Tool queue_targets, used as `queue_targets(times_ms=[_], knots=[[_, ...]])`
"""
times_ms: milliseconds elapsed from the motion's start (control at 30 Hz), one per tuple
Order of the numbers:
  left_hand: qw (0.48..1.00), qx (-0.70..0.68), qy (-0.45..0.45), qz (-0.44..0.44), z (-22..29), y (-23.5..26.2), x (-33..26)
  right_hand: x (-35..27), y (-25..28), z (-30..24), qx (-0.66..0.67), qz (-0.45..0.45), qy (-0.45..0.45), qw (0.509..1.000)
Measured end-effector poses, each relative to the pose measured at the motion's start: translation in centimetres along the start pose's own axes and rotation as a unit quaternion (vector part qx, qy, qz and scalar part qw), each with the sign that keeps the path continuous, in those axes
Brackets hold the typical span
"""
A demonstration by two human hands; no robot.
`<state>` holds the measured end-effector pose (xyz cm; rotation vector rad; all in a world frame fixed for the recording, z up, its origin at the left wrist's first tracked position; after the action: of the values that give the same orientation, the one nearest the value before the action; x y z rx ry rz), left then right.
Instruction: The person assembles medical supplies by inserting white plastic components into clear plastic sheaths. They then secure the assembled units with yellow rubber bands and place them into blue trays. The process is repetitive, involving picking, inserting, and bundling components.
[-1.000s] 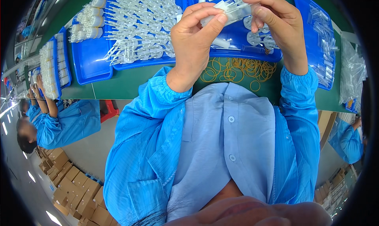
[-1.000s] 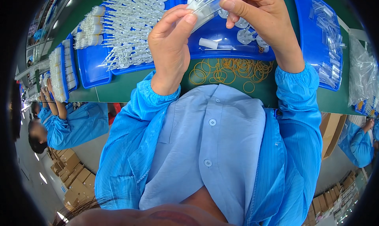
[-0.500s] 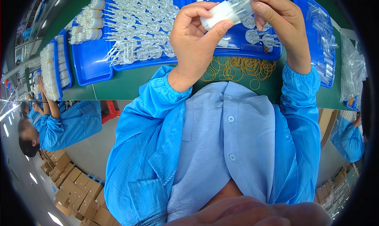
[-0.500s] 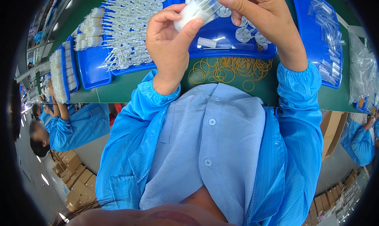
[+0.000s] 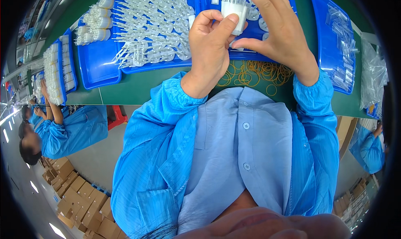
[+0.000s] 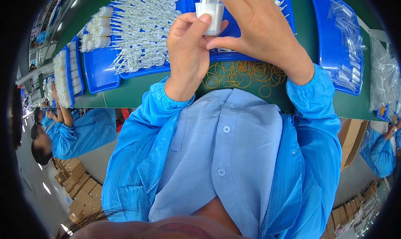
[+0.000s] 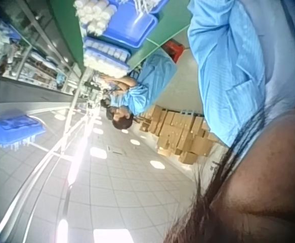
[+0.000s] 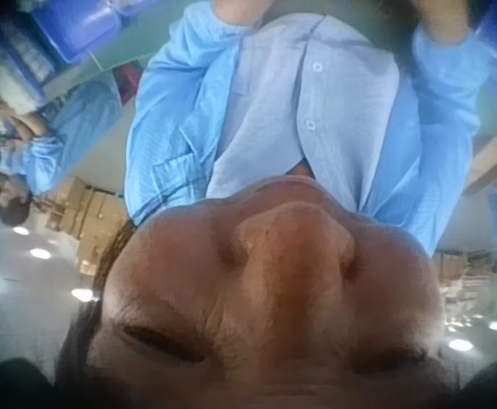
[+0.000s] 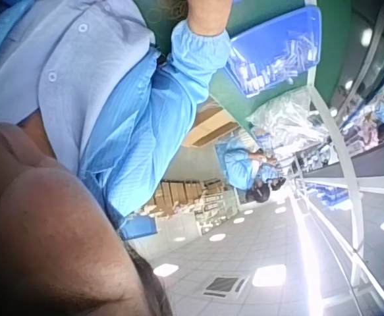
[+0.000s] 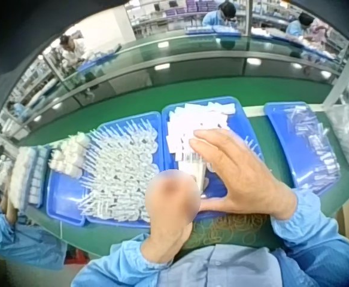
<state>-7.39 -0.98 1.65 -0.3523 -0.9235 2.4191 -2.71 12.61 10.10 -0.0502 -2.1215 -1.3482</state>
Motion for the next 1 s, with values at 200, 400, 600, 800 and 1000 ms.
queue_targets(times_ms=[200, 400, 600, 800, 1000], knots=[[0.999, -0.033, -0.011, 0.002, -0.7, 0.0, 0.0, -0.1, -1.1, 0.2, 0.016, 0.002, -0.024, 1.0], [0.998, -0.066, 0.001, -0.006, -0.4, 0.1, 0.0, -0.3, -1.1, 0.5, 0.018, 0.054, 0.023, 0.998], [1.0, -0.019, -0.004, -0.01, -0.3, 0.5, 0.1, -0.6, -1.5, 0.2, 0.005, 0.068, 0.008, 0.998], [0.998, -0.061, 0.007, -0.02, -1.2, -0.2, 0.1, -0.7, -1.4, 0.4, 0.012, 0.028, 0.014, 0.999], [0.987, 0.115, -0.109, 0.004, 0.8, -0.8, -0.3, -4.6, 6.7, 6.2, -0.107, 0.147, -0.073, 0.981]])
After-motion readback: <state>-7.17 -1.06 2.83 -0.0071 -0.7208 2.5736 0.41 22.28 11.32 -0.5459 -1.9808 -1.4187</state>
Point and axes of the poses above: each hand's wrist, its own x-axis towards the middle knuckle, its own y-axis out of the back of the hand, z = x × y, the point moved 4 cm from there along x, towards the middle knuckle, and after that the axes turned 5 degrees about -z, right-handed, at the moved point
